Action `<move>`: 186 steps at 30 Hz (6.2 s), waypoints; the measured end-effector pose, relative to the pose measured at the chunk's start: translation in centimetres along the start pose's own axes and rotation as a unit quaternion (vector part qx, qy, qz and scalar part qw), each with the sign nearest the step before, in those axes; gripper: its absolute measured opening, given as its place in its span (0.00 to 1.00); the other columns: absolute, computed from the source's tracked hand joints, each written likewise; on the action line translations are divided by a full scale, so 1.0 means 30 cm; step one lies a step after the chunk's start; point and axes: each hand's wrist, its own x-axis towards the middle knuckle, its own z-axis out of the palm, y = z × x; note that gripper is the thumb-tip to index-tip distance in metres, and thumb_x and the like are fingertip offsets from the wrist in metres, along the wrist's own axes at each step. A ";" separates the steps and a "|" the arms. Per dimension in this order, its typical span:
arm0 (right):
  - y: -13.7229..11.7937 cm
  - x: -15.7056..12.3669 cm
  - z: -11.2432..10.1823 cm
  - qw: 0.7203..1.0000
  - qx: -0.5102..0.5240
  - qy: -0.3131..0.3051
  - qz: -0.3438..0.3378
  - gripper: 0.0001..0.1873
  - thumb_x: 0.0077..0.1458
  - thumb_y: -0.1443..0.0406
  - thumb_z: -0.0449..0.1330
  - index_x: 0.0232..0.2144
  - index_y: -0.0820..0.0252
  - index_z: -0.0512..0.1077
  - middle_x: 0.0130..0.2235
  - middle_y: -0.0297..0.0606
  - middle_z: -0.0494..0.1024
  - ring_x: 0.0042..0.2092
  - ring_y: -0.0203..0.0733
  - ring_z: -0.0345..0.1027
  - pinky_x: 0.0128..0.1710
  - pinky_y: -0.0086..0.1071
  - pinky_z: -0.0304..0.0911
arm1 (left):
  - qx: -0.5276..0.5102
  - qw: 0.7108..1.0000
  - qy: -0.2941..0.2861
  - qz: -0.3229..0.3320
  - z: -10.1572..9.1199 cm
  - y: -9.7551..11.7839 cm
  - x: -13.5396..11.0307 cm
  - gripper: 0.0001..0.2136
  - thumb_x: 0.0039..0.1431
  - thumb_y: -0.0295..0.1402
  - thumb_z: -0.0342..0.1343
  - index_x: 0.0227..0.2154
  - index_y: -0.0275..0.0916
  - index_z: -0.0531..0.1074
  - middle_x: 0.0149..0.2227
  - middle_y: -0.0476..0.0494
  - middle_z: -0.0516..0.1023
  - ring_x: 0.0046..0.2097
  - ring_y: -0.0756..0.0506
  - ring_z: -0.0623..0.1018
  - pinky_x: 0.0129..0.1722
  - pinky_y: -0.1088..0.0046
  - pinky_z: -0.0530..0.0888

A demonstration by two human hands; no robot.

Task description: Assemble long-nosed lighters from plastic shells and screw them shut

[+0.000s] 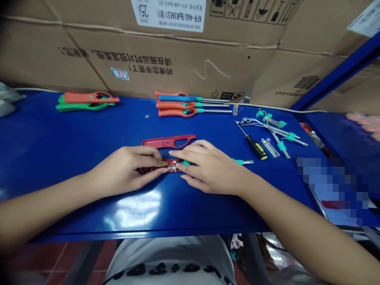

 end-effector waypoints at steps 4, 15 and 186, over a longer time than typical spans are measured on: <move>-0.018 0.009 -0.010 0.998 -0.052 -0.029 -0.015 0.18 0.70 0.63 0.52 0.51 0.67 0.76 0.64 0.46 0.71 0.56 0.51 0.70 0.57 0.49 0.61 | -0.006 1.000 0.009 0.005 0.003 -0.004 -0.001 0.09 0.67 0.32 0.57 0.38 0.38 0.82 0.36 0.47 0.80 0.35 0.49 0.80 0.35 0.75 0.75; -0.016 0.004 -0.009 0.998 -0.064 -0.022 -0.005 0.20 0.69 0.61 0.51 0.54 0.68 0.75 0.66 0.49 0.69 0.58 0.51 0.70 0.59 0.50 0.60 | -0.004 1.000 0.007 0.006 0.003 -0.004 0.003 0.08 0.66 0.31 0.57 0.39 0.36 0.81 0.36 0.46 0.80 0.35 0.49 0.79 0.34 0.75 0.74; 0.048 -0.011 -0.023 0.971 0.167 -0.022 0.171 0.17 0.65 0.60 0.60 0.54 0.55 0.69 0.55 0.44 0.74 0.56 0.49 0.65 0.56 0.45 0.57 | 0.027 0.999 -0.023 -0.006 -0.064 -0.018 0.013 0.11 0.65 0.39 0.60 0.46 0.40 0.79 0.44 0.43 0.81 0.45 0.43 0.78 0.45 0.67 0.75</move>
